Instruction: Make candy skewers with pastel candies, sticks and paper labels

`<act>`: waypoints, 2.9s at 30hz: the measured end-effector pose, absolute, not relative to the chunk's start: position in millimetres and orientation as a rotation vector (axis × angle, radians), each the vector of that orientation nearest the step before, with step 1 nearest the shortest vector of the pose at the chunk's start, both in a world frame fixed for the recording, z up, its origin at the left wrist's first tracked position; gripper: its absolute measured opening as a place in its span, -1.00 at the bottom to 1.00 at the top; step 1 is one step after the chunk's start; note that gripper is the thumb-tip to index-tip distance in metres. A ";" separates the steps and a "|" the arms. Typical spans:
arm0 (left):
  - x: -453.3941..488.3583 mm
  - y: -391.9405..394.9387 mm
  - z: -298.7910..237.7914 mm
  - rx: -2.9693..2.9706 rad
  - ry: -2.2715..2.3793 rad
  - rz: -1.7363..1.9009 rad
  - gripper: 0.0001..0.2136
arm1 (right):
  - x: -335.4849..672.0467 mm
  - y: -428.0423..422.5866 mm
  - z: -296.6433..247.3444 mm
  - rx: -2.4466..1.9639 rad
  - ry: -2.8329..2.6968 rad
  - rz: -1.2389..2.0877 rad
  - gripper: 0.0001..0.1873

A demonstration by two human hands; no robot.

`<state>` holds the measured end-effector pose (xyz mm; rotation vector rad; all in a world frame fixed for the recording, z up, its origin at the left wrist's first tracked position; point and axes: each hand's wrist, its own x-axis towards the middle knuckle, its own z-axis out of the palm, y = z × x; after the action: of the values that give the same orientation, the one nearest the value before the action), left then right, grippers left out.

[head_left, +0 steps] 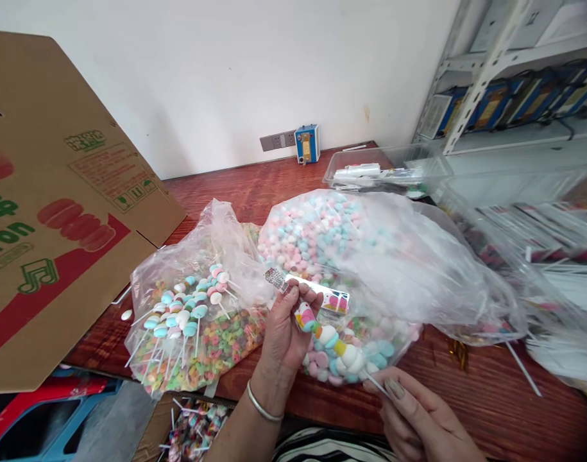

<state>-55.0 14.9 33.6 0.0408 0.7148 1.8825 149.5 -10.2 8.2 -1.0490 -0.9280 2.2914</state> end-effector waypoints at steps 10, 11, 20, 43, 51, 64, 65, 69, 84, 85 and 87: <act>-40.5 24.9 40.0 -0.105 0.749 1.988 -0.90 | 142.9 -5.9 -2.4 -1.110 -1.446 1.608 -0.72; -39.5 25.6 40.6 -0.133 0.761 1.993 -0.89 | 144.9 -4.2 -4.9 -1.073 -1.625 1.384 -0.79; -34.4 29.4 42.7 -0.218 0.753 1.953 -0.93 | 143.3 7.4 -7.5 -0.928 -2.029 0.765 -0.88; -22.8 26.6 26.5 -0.229 0.780 1.831 -0.81 | 126.7 10.0 -5.3 -0.948 -2.078 0.864 -0.82; -1.3 16.0 22.2 -0.085 0.731 1.725 -0.80 | 111.6 18.5 -0.5 -1.044 -1.608 1.524 -0.67; -13.9 30.8 25.3 -0.198 0.736 1.786 -0.86 | 110.4 12.0 -22.4 -0.754 -2.134 0.366 -0.81; -10.2 30.4 24.3 -0.212 0.741 1.775 -0.84 | 109.6 13.1 -22.7 -0.750 -2.130 0.339 -0.80; -10.6 27.9 26.1 -0.240 0.704 1.773 -0.80 | 112.1 12.8 -16.9 -0.886 -1.962 1.064 -0.75; -18.5 36.3 38.6 -0.236 0.889 1.792 -0.84 | 118.3 11.5 -15.2 -0.710 -2.240 0.461 -0.73; -14.9 37.1 37.9 -0.239 0.928 1.798 -0.83 | 116.9 12.7 -14.7 -0.673 -2.281 0.216 -0.73; -5.1 36.0 34.3 -0.208 0.981 1.807 -0.79 | 113.3 16.4 -12.8 -0.660 -2.319 -0.033 -0.70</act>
<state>-5.1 36.0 34.3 -0.2078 0.9813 1.8074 113.3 16.4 -12.8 -0.6597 -2.3189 -0.0326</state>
